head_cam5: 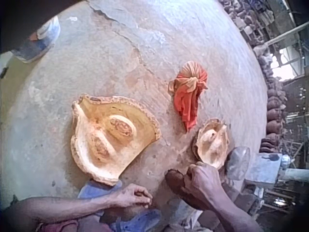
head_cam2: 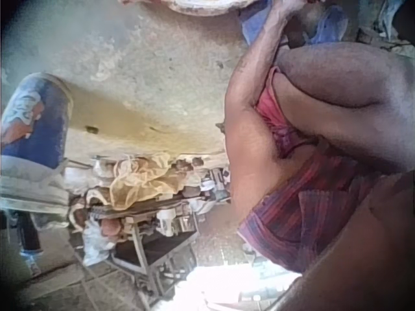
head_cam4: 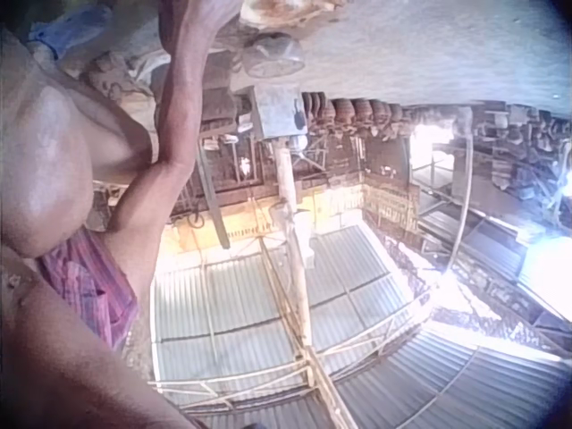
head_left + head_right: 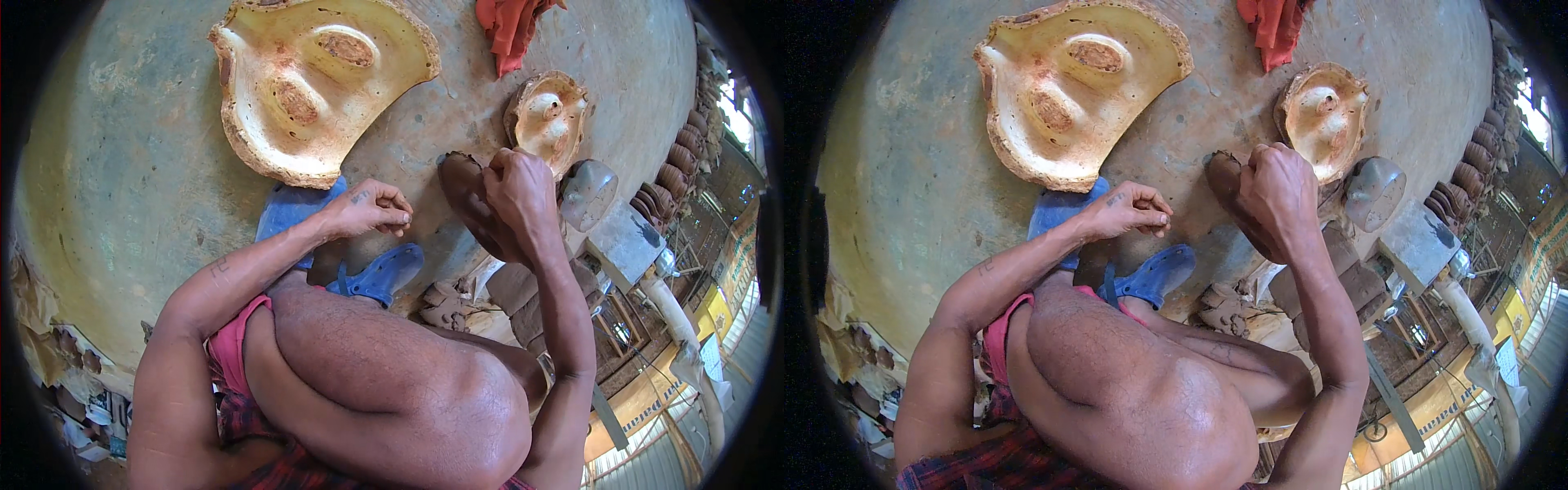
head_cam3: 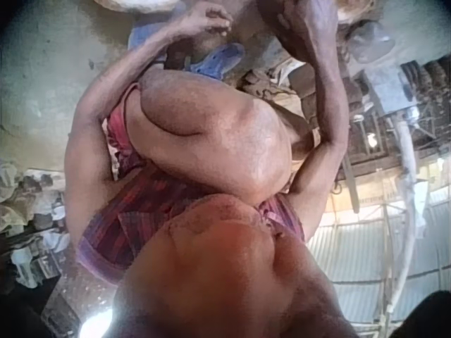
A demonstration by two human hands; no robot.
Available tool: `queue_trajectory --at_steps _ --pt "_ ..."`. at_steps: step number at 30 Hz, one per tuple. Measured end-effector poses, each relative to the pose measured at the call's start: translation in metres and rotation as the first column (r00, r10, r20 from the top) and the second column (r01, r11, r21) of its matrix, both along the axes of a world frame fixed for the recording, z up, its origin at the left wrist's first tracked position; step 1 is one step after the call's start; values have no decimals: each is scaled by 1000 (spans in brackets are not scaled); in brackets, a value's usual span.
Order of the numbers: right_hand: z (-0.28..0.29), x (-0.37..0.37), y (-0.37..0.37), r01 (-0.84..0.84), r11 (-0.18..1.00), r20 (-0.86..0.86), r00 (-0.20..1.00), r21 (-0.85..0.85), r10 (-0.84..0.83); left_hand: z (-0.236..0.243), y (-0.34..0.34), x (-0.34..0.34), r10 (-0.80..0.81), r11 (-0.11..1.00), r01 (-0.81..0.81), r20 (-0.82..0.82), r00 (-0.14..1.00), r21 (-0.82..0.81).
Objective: The person cleans the interior of a pottery mold using a scraper and then prepares and presses clay into the mold sections by hand to create a mask-like object.
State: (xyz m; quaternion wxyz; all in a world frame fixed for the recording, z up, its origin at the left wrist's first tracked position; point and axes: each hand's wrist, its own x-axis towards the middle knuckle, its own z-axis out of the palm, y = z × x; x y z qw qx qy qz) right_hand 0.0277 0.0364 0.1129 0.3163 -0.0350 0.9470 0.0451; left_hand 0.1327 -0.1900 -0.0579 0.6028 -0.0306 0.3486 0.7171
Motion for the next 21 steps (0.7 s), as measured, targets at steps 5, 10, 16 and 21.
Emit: queue_trajectory --at_steps 5,10,16,21 --pt "15 -26 31 85 969 -19 996 -233 -92 -1 2 -1 -11 1000 11 -6 1000 -1" --pt "12 -49 55 201 968 203 964 -148 -169 -3 1 -1 -11 1000 11 16 1000 15" --pt "-13 -55 57 210 968 478 870 -136 -122 -1 2 -2 -39 999 39 -17 999 -7" --pt "-37 -65 58 205 970 577 811 -129 -95 3 0 -4 -34 999 34 -1 999 -6"
